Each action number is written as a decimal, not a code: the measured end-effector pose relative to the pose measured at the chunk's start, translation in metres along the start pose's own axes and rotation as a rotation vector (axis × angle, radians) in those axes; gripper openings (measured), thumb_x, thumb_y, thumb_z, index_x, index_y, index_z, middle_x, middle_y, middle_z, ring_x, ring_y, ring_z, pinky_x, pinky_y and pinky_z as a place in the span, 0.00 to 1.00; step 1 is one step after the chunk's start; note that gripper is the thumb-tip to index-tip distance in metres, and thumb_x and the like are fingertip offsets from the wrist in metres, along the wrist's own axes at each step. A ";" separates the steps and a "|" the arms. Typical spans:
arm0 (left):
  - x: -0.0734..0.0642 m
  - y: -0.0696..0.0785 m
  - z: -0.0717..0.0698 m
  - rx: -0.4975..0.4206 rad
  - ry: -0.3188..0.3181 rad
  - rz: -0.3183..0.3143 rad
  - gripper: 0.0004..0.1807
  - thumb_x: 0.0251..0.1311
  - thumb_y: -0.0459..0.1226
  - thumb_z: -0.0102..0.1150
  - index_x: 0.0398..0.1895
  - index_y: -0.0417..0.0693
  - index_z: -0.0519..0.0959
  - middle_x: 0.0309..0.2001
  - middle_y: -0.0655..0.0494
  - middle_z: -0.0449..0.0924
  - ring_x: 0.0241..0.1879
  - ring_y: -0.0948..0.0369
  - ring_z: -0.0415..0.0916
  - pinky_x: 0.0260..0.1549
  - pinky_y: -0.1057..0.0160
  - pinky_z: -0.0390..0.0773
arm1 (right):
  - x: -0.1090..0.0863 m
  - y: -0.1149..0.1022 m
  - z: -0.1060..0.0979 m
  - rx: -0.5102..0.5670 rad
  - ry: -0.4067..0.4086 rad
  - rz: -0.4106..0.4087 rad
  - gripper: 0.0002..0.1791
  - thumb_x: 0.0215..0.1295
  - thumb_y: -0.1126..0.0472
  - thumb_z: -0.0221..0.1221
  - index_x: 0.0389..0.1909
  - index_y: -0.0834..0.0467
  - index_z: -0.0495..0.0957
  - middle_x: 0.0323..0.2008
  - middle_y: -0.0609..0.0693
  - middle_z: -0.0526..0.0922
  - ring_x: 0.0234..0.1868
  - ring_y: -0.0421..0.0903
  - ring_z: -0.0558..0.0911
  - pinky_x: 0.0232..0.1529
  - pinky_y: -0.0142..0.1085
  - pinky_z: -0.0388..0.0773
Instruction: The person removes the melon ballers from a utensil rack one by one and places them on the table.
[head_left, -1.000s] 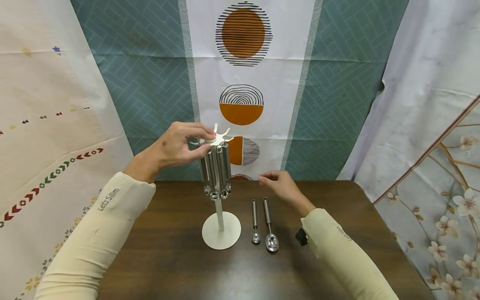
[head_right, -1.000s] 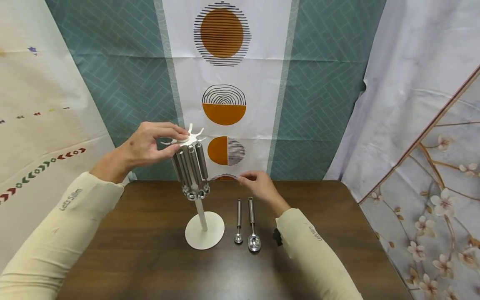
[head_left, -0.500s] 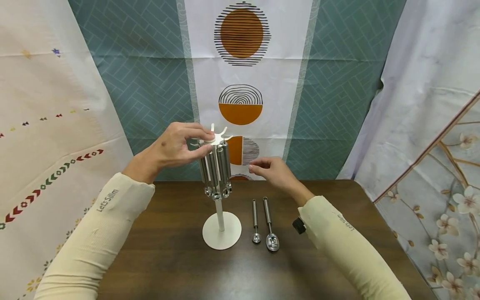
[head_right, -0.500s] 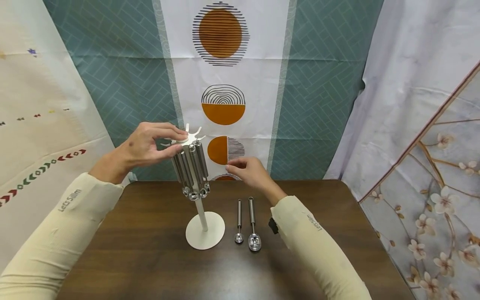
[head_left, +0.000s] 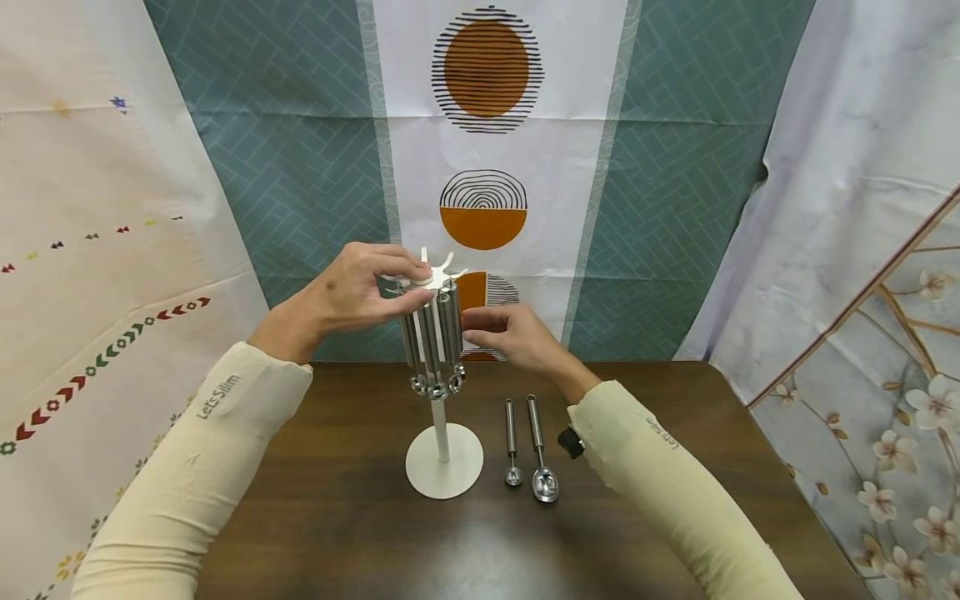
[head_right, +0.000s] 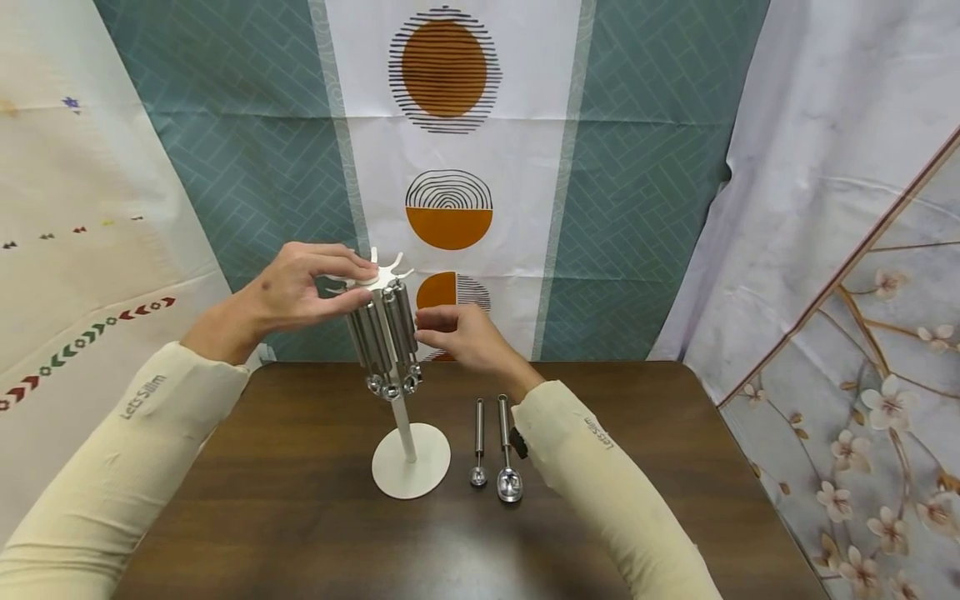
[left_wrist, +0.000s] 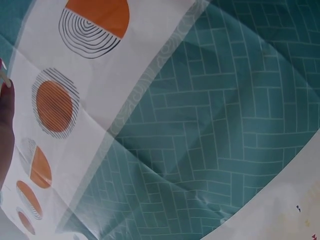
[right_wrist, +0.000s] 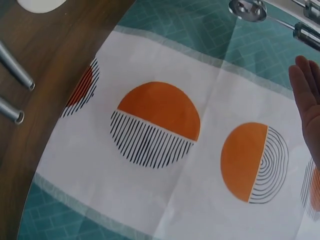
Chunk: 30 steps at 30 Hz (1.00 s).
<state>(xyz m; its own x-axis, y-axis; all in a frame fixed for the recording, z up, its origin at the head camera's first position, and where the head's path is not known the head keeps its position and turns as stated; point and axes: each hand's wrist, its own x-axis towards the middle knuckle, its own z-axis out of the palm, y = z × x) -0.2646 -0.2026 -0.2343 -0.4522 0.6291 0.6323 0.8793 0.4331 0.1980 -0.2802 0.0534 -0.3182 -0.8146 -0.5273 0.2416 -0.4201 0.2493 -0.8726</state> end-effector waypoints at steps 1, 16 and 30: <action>0.000 0.000 0.000 -0.002 0.001 -0.002 0.12 0.53 0.36 0.71 0.41 0.42 0.89 0.41 0.53 0.87 0.41 0.57 0.84 0.42 0.53 0.82 | 0.001 0.000 0.002 0.009 -0.002 -0.008 0.20 0.67 0.66 0.63 0.58 0.68 0.79 0.52 0.59 0.84 0.52 0.50 0.84 0.51 0.38 0.81; 0.000 0.000 0.000 0.005 0.002 -0.019 0.13 0.53 0.38 0.71 0.41 0.42 0.89 0.42 0.52 0.87 0.42 0.56 0.84 0.41 0.53 0.82 | 0.006 -0.002 0.012 0.003 0.034 -0.035 0.16 0.65 0.68 0.64 0.53 0.67 0.82 0.48 0.57 0.86 0.47 0.49 0.85 0.49 0.37 0.82; -0.001 -0.004 -0.001 -0.011 0.006 0.017 0.14 0.52 0.36 0.68 0.42 0.39 0.88 0.41 0.50 0.87 0.41 0.55 0.84 0.40 0.53 0.82 | -0.001 -0.007 -0.002 -0.057 0.115 -0.010 0.15 0.66 0.65 0.64 0.52 0.64 0.82 0.46 0.55 0.86 0.45 0.48 0.84 0.48 0.39 0.80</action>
<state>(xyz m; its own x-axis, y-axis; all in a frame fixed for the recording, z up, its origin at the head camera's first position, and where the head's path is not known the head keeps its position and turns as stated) -0.2678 -0.2055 -0.2345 -0.4359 0.6326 0.6402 0.8886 0.4151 0.1949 -0.2767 0.0536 -0.3116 -0.8496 -0.4337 0.3000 -0.4476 0.2923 -0.8451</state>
